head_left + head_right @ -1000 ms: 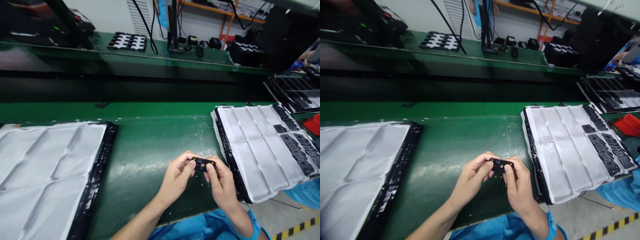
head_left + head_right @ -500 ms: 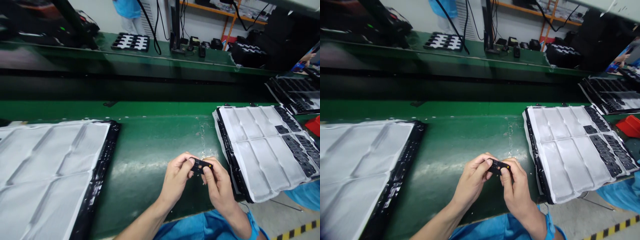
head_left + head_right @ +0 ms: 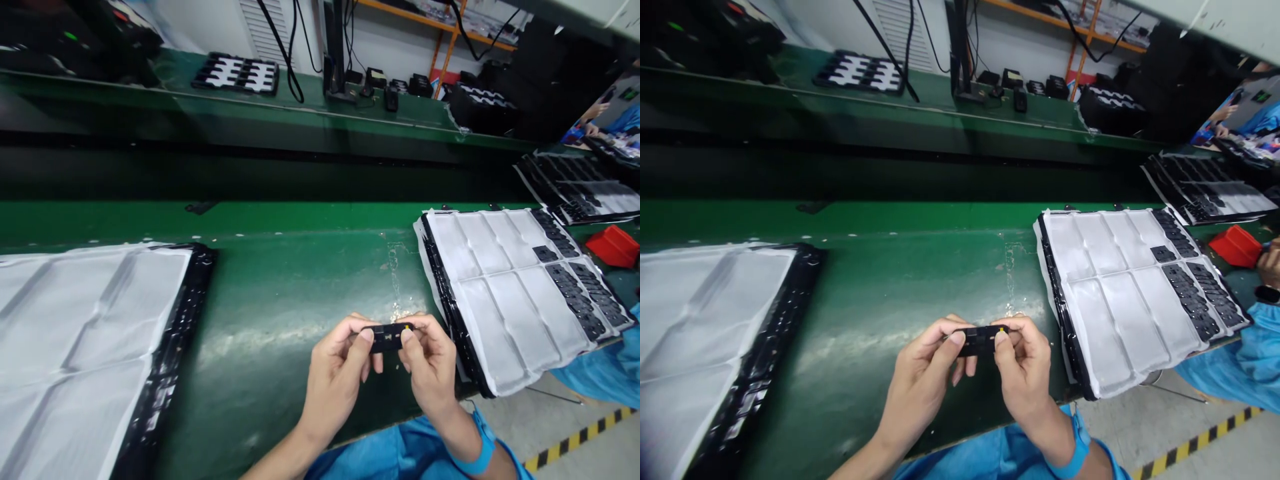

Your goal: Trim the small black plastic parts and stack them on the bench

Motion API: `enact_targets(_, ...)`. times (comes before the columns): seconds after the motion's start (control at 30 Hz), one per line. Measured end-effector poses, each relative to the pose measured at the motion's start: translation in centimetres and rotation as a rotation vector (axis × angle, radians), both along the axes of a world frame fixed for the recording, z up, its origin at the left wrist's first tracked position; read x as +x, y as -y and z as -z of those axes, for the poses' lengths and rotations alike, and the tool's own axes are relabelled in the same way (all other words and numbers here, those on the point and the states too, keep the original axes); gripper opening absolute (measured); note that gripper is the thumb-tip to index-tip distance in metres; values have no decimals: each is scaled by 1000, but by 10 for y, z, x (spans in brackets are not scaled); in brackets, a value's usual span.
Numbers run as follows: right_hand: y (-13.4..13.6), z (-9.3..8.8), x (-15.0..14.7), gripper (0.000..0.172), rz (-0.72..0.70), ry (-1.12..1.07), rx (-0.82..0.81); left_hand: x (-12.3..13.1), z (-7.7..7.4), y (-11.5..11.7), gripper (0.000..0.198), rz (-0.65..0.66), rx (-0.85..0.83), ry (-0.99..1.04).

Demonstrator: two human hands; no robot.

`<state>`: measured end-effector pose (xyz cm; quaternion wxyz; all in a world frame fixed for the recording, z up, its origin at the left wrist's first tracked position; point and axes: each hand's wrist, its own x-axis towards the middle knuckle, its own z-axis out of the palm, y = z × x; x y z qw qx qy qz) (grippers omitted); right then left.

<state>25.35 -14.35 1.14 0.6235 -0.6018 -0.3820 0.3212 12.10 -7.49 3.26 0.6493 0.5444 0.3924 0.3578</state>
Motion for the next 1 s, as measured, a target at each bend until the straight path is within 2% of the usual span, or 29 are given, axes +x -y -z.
enact_targets(0.33,-2,-1,0,17,-55,-148,69,-2,0,2,32,19,30,8)
enact_targets(0.5,-3,-3,-2,25,-67,-239,54,-6,-2,2,28,24,58,0)
enact_targets(0.7,-8,-5,-2,41,-7,-404,-24,-11,-2,4,25,35,77,-18)
enact_targets(0.83,-10,-6,2,39,-73,-432,-125,-15,0,4,25,32,16,-16)
enact_targets(1.0,-7,-7,4,33,-207,-361,-206,-24,2,-2,32,100,-175,-7)
